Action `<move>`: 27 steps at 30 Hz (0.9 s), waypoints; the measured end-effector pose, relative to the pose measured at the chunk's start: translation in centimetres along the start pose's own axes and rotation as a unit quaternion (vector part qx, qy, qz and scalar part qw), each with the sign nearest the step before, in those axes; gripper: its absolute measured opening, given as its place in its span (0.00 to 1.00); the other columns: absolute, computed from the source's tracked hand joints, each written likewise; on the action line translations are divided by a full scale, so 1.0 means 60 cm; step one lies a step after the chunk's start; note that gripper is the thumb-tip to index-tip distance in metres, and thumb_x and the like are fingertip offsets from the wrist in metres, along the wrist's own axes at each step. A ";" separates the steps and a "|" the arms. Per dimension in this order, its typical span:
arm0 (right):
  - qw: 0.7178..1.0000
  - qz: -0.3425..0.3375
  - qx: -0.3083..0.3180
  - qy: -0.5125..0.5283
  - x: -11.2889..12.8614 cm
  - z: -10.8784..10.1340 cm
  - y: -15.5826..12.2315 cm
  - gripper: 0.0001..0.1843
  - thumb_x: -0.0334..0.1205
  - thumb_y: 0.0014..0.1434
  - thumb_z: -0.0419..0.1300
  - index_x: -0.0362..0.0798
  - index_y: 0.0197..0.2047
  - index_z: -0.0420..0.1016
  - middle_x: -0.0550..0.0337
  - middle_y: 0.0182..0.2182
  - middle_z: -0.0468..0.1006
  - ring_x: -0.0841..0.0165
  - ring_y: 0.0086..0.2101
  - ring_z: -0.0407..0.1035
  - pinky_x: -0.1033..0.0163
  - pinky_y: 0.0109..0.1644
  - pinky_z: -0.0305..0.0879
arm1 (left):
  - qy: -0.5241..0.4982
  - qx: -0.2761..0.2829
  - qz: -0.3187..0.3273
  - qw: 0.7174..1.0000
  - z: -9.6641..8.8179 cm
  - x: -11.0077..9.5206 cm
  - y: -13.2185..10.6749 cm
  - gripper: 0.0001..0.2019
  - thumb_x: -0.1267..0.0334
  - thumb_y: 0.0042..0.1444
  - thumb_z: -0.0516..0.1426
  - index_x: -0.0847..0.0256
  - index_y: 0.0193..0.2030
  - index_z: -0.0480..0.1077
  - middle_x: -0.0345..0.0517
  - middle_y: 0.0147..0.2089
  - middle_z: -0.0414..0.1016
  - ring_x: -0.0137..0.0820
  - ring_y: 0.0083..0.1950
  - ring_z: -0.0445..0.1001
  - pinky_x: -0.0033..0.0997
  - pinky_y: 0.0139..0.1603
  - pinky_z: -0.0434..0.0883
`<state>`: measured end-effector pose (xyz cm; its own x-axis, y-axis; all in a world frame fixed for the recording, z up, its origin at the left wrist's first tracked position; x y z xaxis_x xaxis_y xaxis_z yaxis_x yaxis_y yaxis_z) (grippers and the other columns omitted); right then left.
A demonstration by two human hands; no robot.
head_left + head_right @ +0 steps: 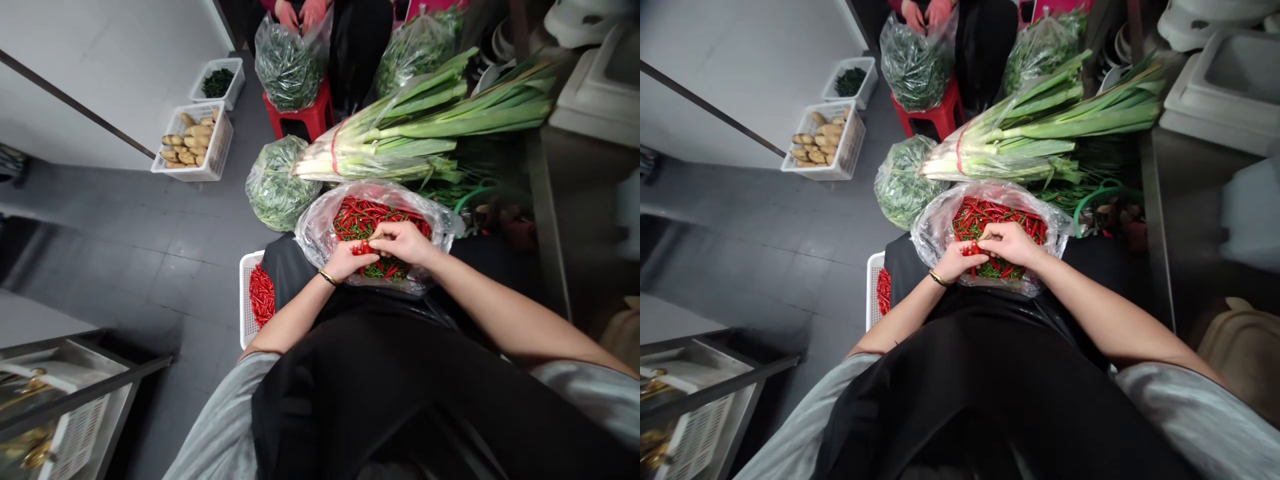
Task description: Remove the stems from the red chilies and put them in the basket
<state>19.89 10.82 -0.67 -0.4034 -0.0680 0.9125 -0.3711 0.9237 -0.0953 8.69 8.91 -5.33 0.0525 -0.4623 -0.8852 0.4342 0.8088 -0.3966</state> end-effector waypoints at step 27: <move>0.990 0.134 0.051 -0.006 -0.090 -0.026 -0.019 0.17 0.53 0.53 0.61 0.48 0.25 0.66 0.65 0.18 0.70 0.73 0.20 0.63 0.66 0.25 0.56 | -0.141 0.166 -0.046 0.975 -0.007 0.019 -0.069 0.18 0.60 0.34 0.67 0.67 0.33 0.72 0.49 0.26 0.76 0.23 0.19 0.67 0.20 0.14 0.47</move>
<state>23.80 10.73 -4.84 -0.5086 0.1687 0.8443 -0.3315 0.8667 -0.3729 6.57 5.17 -4.79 0.2247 -0.6475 -0.7282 0.7131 0.6185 -0.3299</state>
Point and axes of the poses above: each hand's wrist, its own y-axis towards the middle knuckle, its own z-axis out of the palm, x = y × z, the point moved 9 cm from there along y, towards the middle knuckle
